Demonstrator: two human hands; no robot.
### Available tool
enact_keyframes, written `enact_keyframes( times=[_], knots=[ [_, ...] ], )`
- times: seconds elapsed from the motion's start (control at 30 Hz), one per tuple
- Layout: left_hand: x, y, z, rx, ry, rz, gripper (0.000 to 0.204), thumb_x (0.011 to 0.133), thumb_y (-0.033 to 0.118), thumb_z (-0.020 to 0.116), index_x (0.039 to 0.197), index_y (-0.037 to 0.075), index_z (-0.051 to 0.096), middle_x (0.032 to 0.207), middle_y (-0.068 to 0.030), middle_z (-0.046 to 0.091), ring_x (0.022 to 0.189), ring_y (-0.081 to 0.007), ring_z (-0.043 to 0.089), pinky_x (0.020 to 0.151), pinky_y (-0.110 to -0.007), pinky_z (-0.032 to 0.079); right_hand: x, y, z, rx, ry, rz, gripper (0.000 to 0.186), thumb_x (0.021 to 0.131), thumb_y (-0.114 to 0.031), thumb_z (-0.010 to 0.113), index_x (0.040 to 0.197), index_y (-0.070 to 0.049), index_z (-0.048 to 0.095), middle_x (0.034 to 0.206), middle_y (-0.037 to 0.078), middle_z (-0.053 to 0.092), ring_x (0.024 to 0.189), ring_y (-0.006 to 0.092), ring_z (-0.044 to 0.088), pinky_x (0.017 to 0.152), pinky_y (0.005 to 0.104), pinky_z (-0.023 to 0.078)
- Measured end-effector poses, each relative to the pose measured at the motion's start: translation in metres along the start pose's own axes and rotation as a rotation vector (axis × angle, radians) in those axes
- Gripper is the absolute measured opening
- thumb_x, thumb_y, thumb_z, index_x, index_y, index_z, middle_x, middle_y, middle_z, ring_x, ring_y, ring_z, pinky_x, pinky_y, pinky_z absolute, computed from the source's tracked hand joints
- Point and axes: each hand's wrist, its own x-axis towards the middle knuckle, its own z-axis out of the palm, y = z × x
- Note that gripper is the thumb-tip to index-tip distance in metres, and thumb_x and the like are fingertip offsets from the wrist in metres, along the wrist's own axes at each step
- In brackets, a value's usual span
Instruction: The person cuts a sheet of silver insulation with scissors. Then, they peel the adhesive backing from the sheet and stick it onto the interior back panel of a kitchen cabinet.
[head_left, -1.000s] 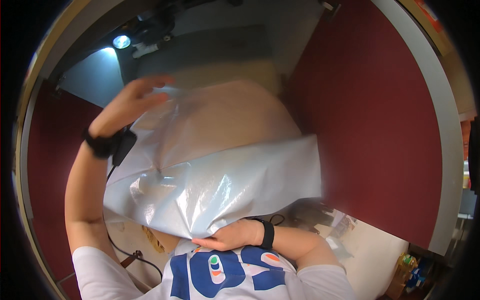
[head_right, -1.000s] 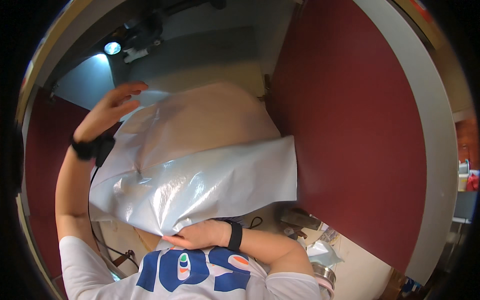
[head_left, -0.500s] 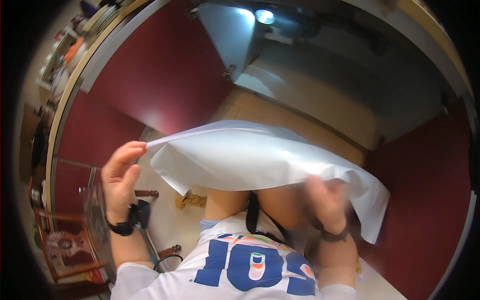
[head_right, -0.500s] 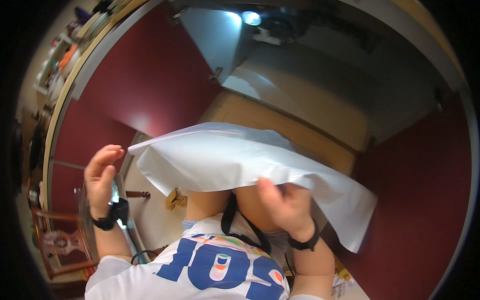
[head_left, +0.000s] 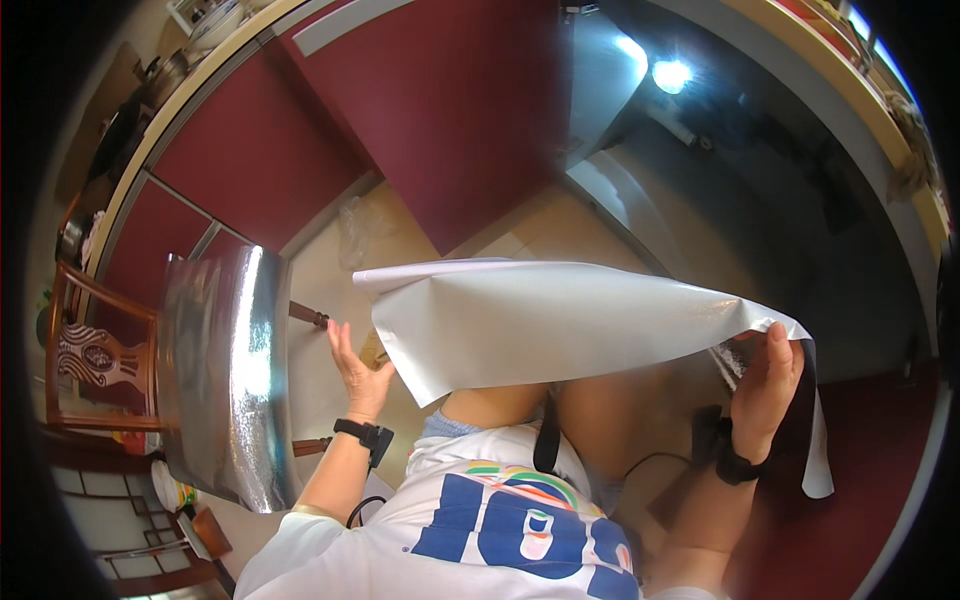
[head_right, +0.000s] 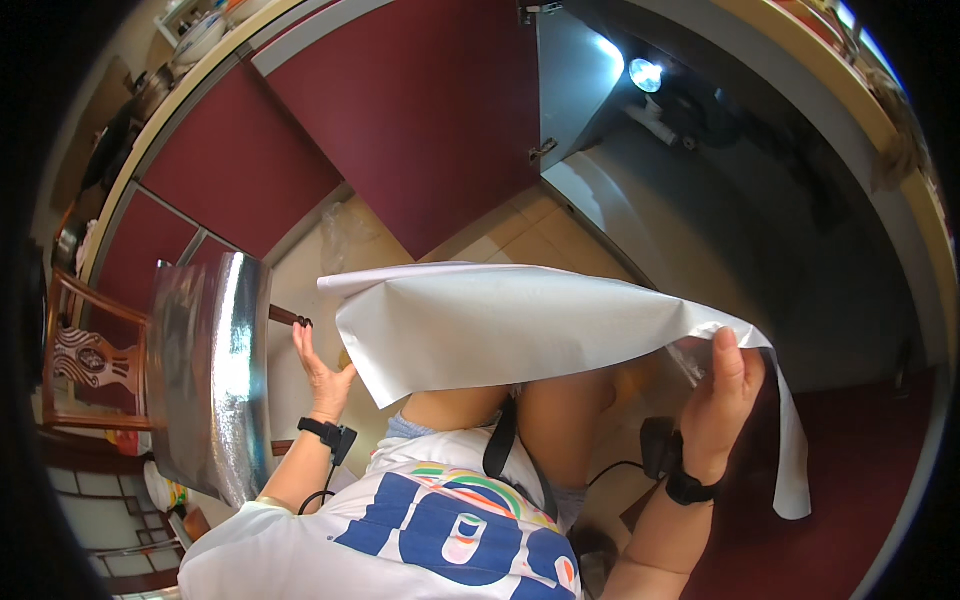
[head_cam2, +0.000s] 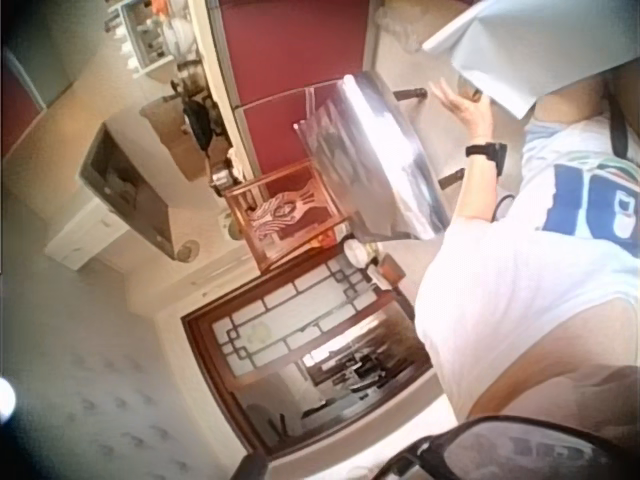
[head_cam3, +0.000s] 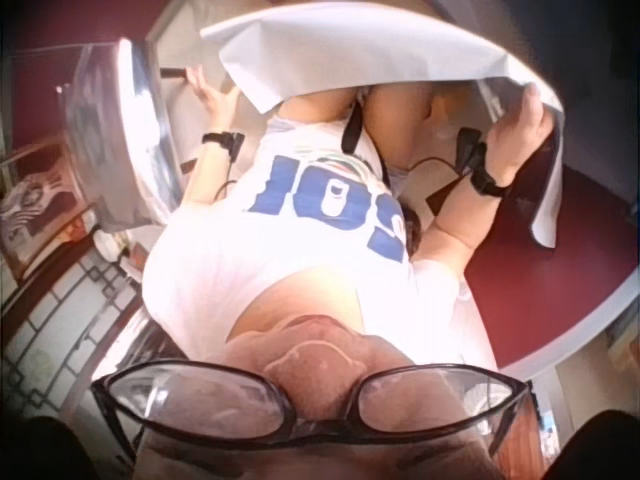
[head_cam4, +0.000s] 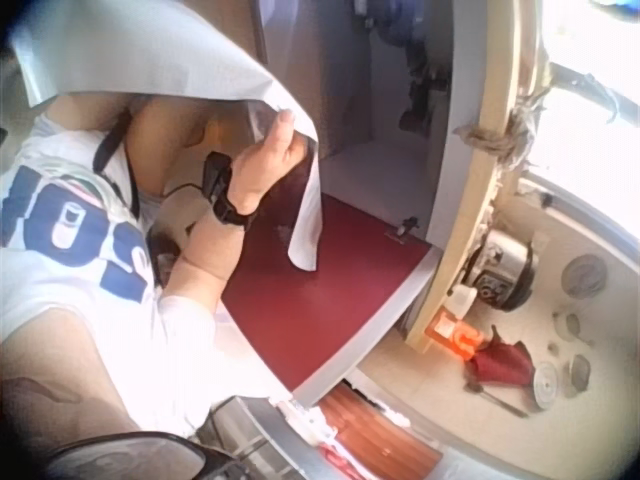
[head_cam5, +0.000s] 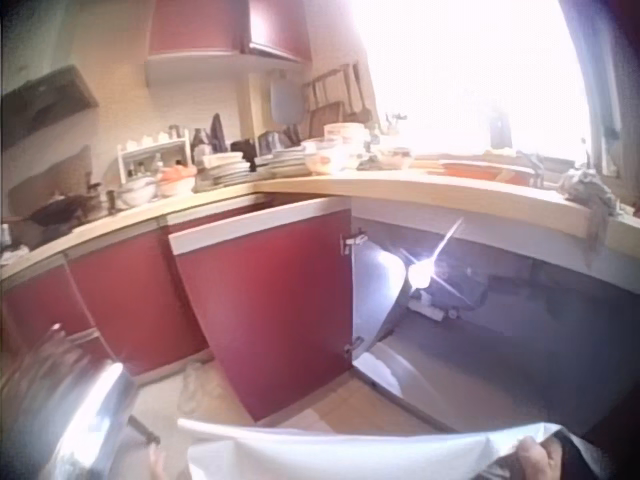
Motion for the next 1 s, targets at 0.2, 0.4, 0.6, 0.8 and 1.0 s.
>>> enact_keyframes(
  times=[0.2, 0.4, 0.6, 0.8, 1.0],
  knots=[
    [0.0, -0.017, 0.003, 0.187, -0.11, 0.505, 0.087, 0.055, 0.007, 0.08, 0.127, 0.018, 0.032, 0.138, -0.02, 0.026, 0.126, -0.0391, 0.03, 0.103, -0.056, 0.024, 0.032, -0.005, -0.006, 0.02, -0.054, 0.033, 0.022, 0.088, -0.024, 0.056, 0.086, -0.003, 0.058, 0.083, 0.002, 0.059, 0.08, 0.0113, 0.052, 0.078, 0.0266, 0.037],
    [-0.005, -0.012, 0.006, 0.197, -0.097, 0.637, 0.064, 0.057, 0.002, 0.071, 0.113, 0.02, 0.048, 0.131, -0.0131, 0.039, 0.122, -0.031, 0.039, 0.101, -0.054, 0.027, 0.052, -0.012, 0.007, 0.029, -0.103, 0.019, 0.021, 0.088, -0.023, 0.055, 0.081, -0.004, 0.058, 0.077, 0.004, 0.059, 0.078, 0.0127, 0.054, 0.076, 0.0272, 0.039],
    [0.045, 0.034, -0.035, -0.132, -0.114, 0.602, 0.015, 0.078, 0.004, 0.058, 0.091, 0.012, 0.059, 0.113, -0.0118, 0.058, 0.109, -0.0291, 0.053, 0.102, -0.043, 0.031, 0.076, 0.003, -0.022, 0.106, -0.191, 0.062, 0.019, 0.09, -0.021, 0.053, 0.099, -0.007, 0.062, 0.09, 0.003, 0.063, 0.087, 0.0137, 0.058, 0.081, 0.0296, 0.044],
    [0.122, 0.055, -0.035, -0.464, 0.153, 0.078, 0.017, 0.091, 0.011, 0.054, 0.094, -0.004, 0.063, 0.094, -0.006, 0.063, 0.088, -0.0149, 0.057, 0.081, -0.029, 0.043, 0.081, 0.0, -0.019, 0.076, -0.027, 0.135, 0.022, 0.087, -0.026, 0.056, 0.082, -0.005, 0.063, 0.079, 0.005, 0.063, 0.076, 0.0147, 0.059, 0.075, 0.0282, 0.044],
    [0.164, -0.014, -0.009, -0.42, 0.279, -0.07, 0.031, 0.093, 0.021, 0.053, 0.109, -0.004, 0.06, 0.103, -0.0093, 0.063, 0.094, -0.0151, 0.057, 0.083, -0.028, 0.045, 0.045, -0.019, -0.006, 0.145, -0.064, 0.104, 0.028, 0.086, -0.029, 0.058, 0.089, -0.003, 0.065, 0.085, 0.006, 0.065, 0.082, 0.0159, 0.06, 0.081, 0.0294, 0.043]
  ],
)
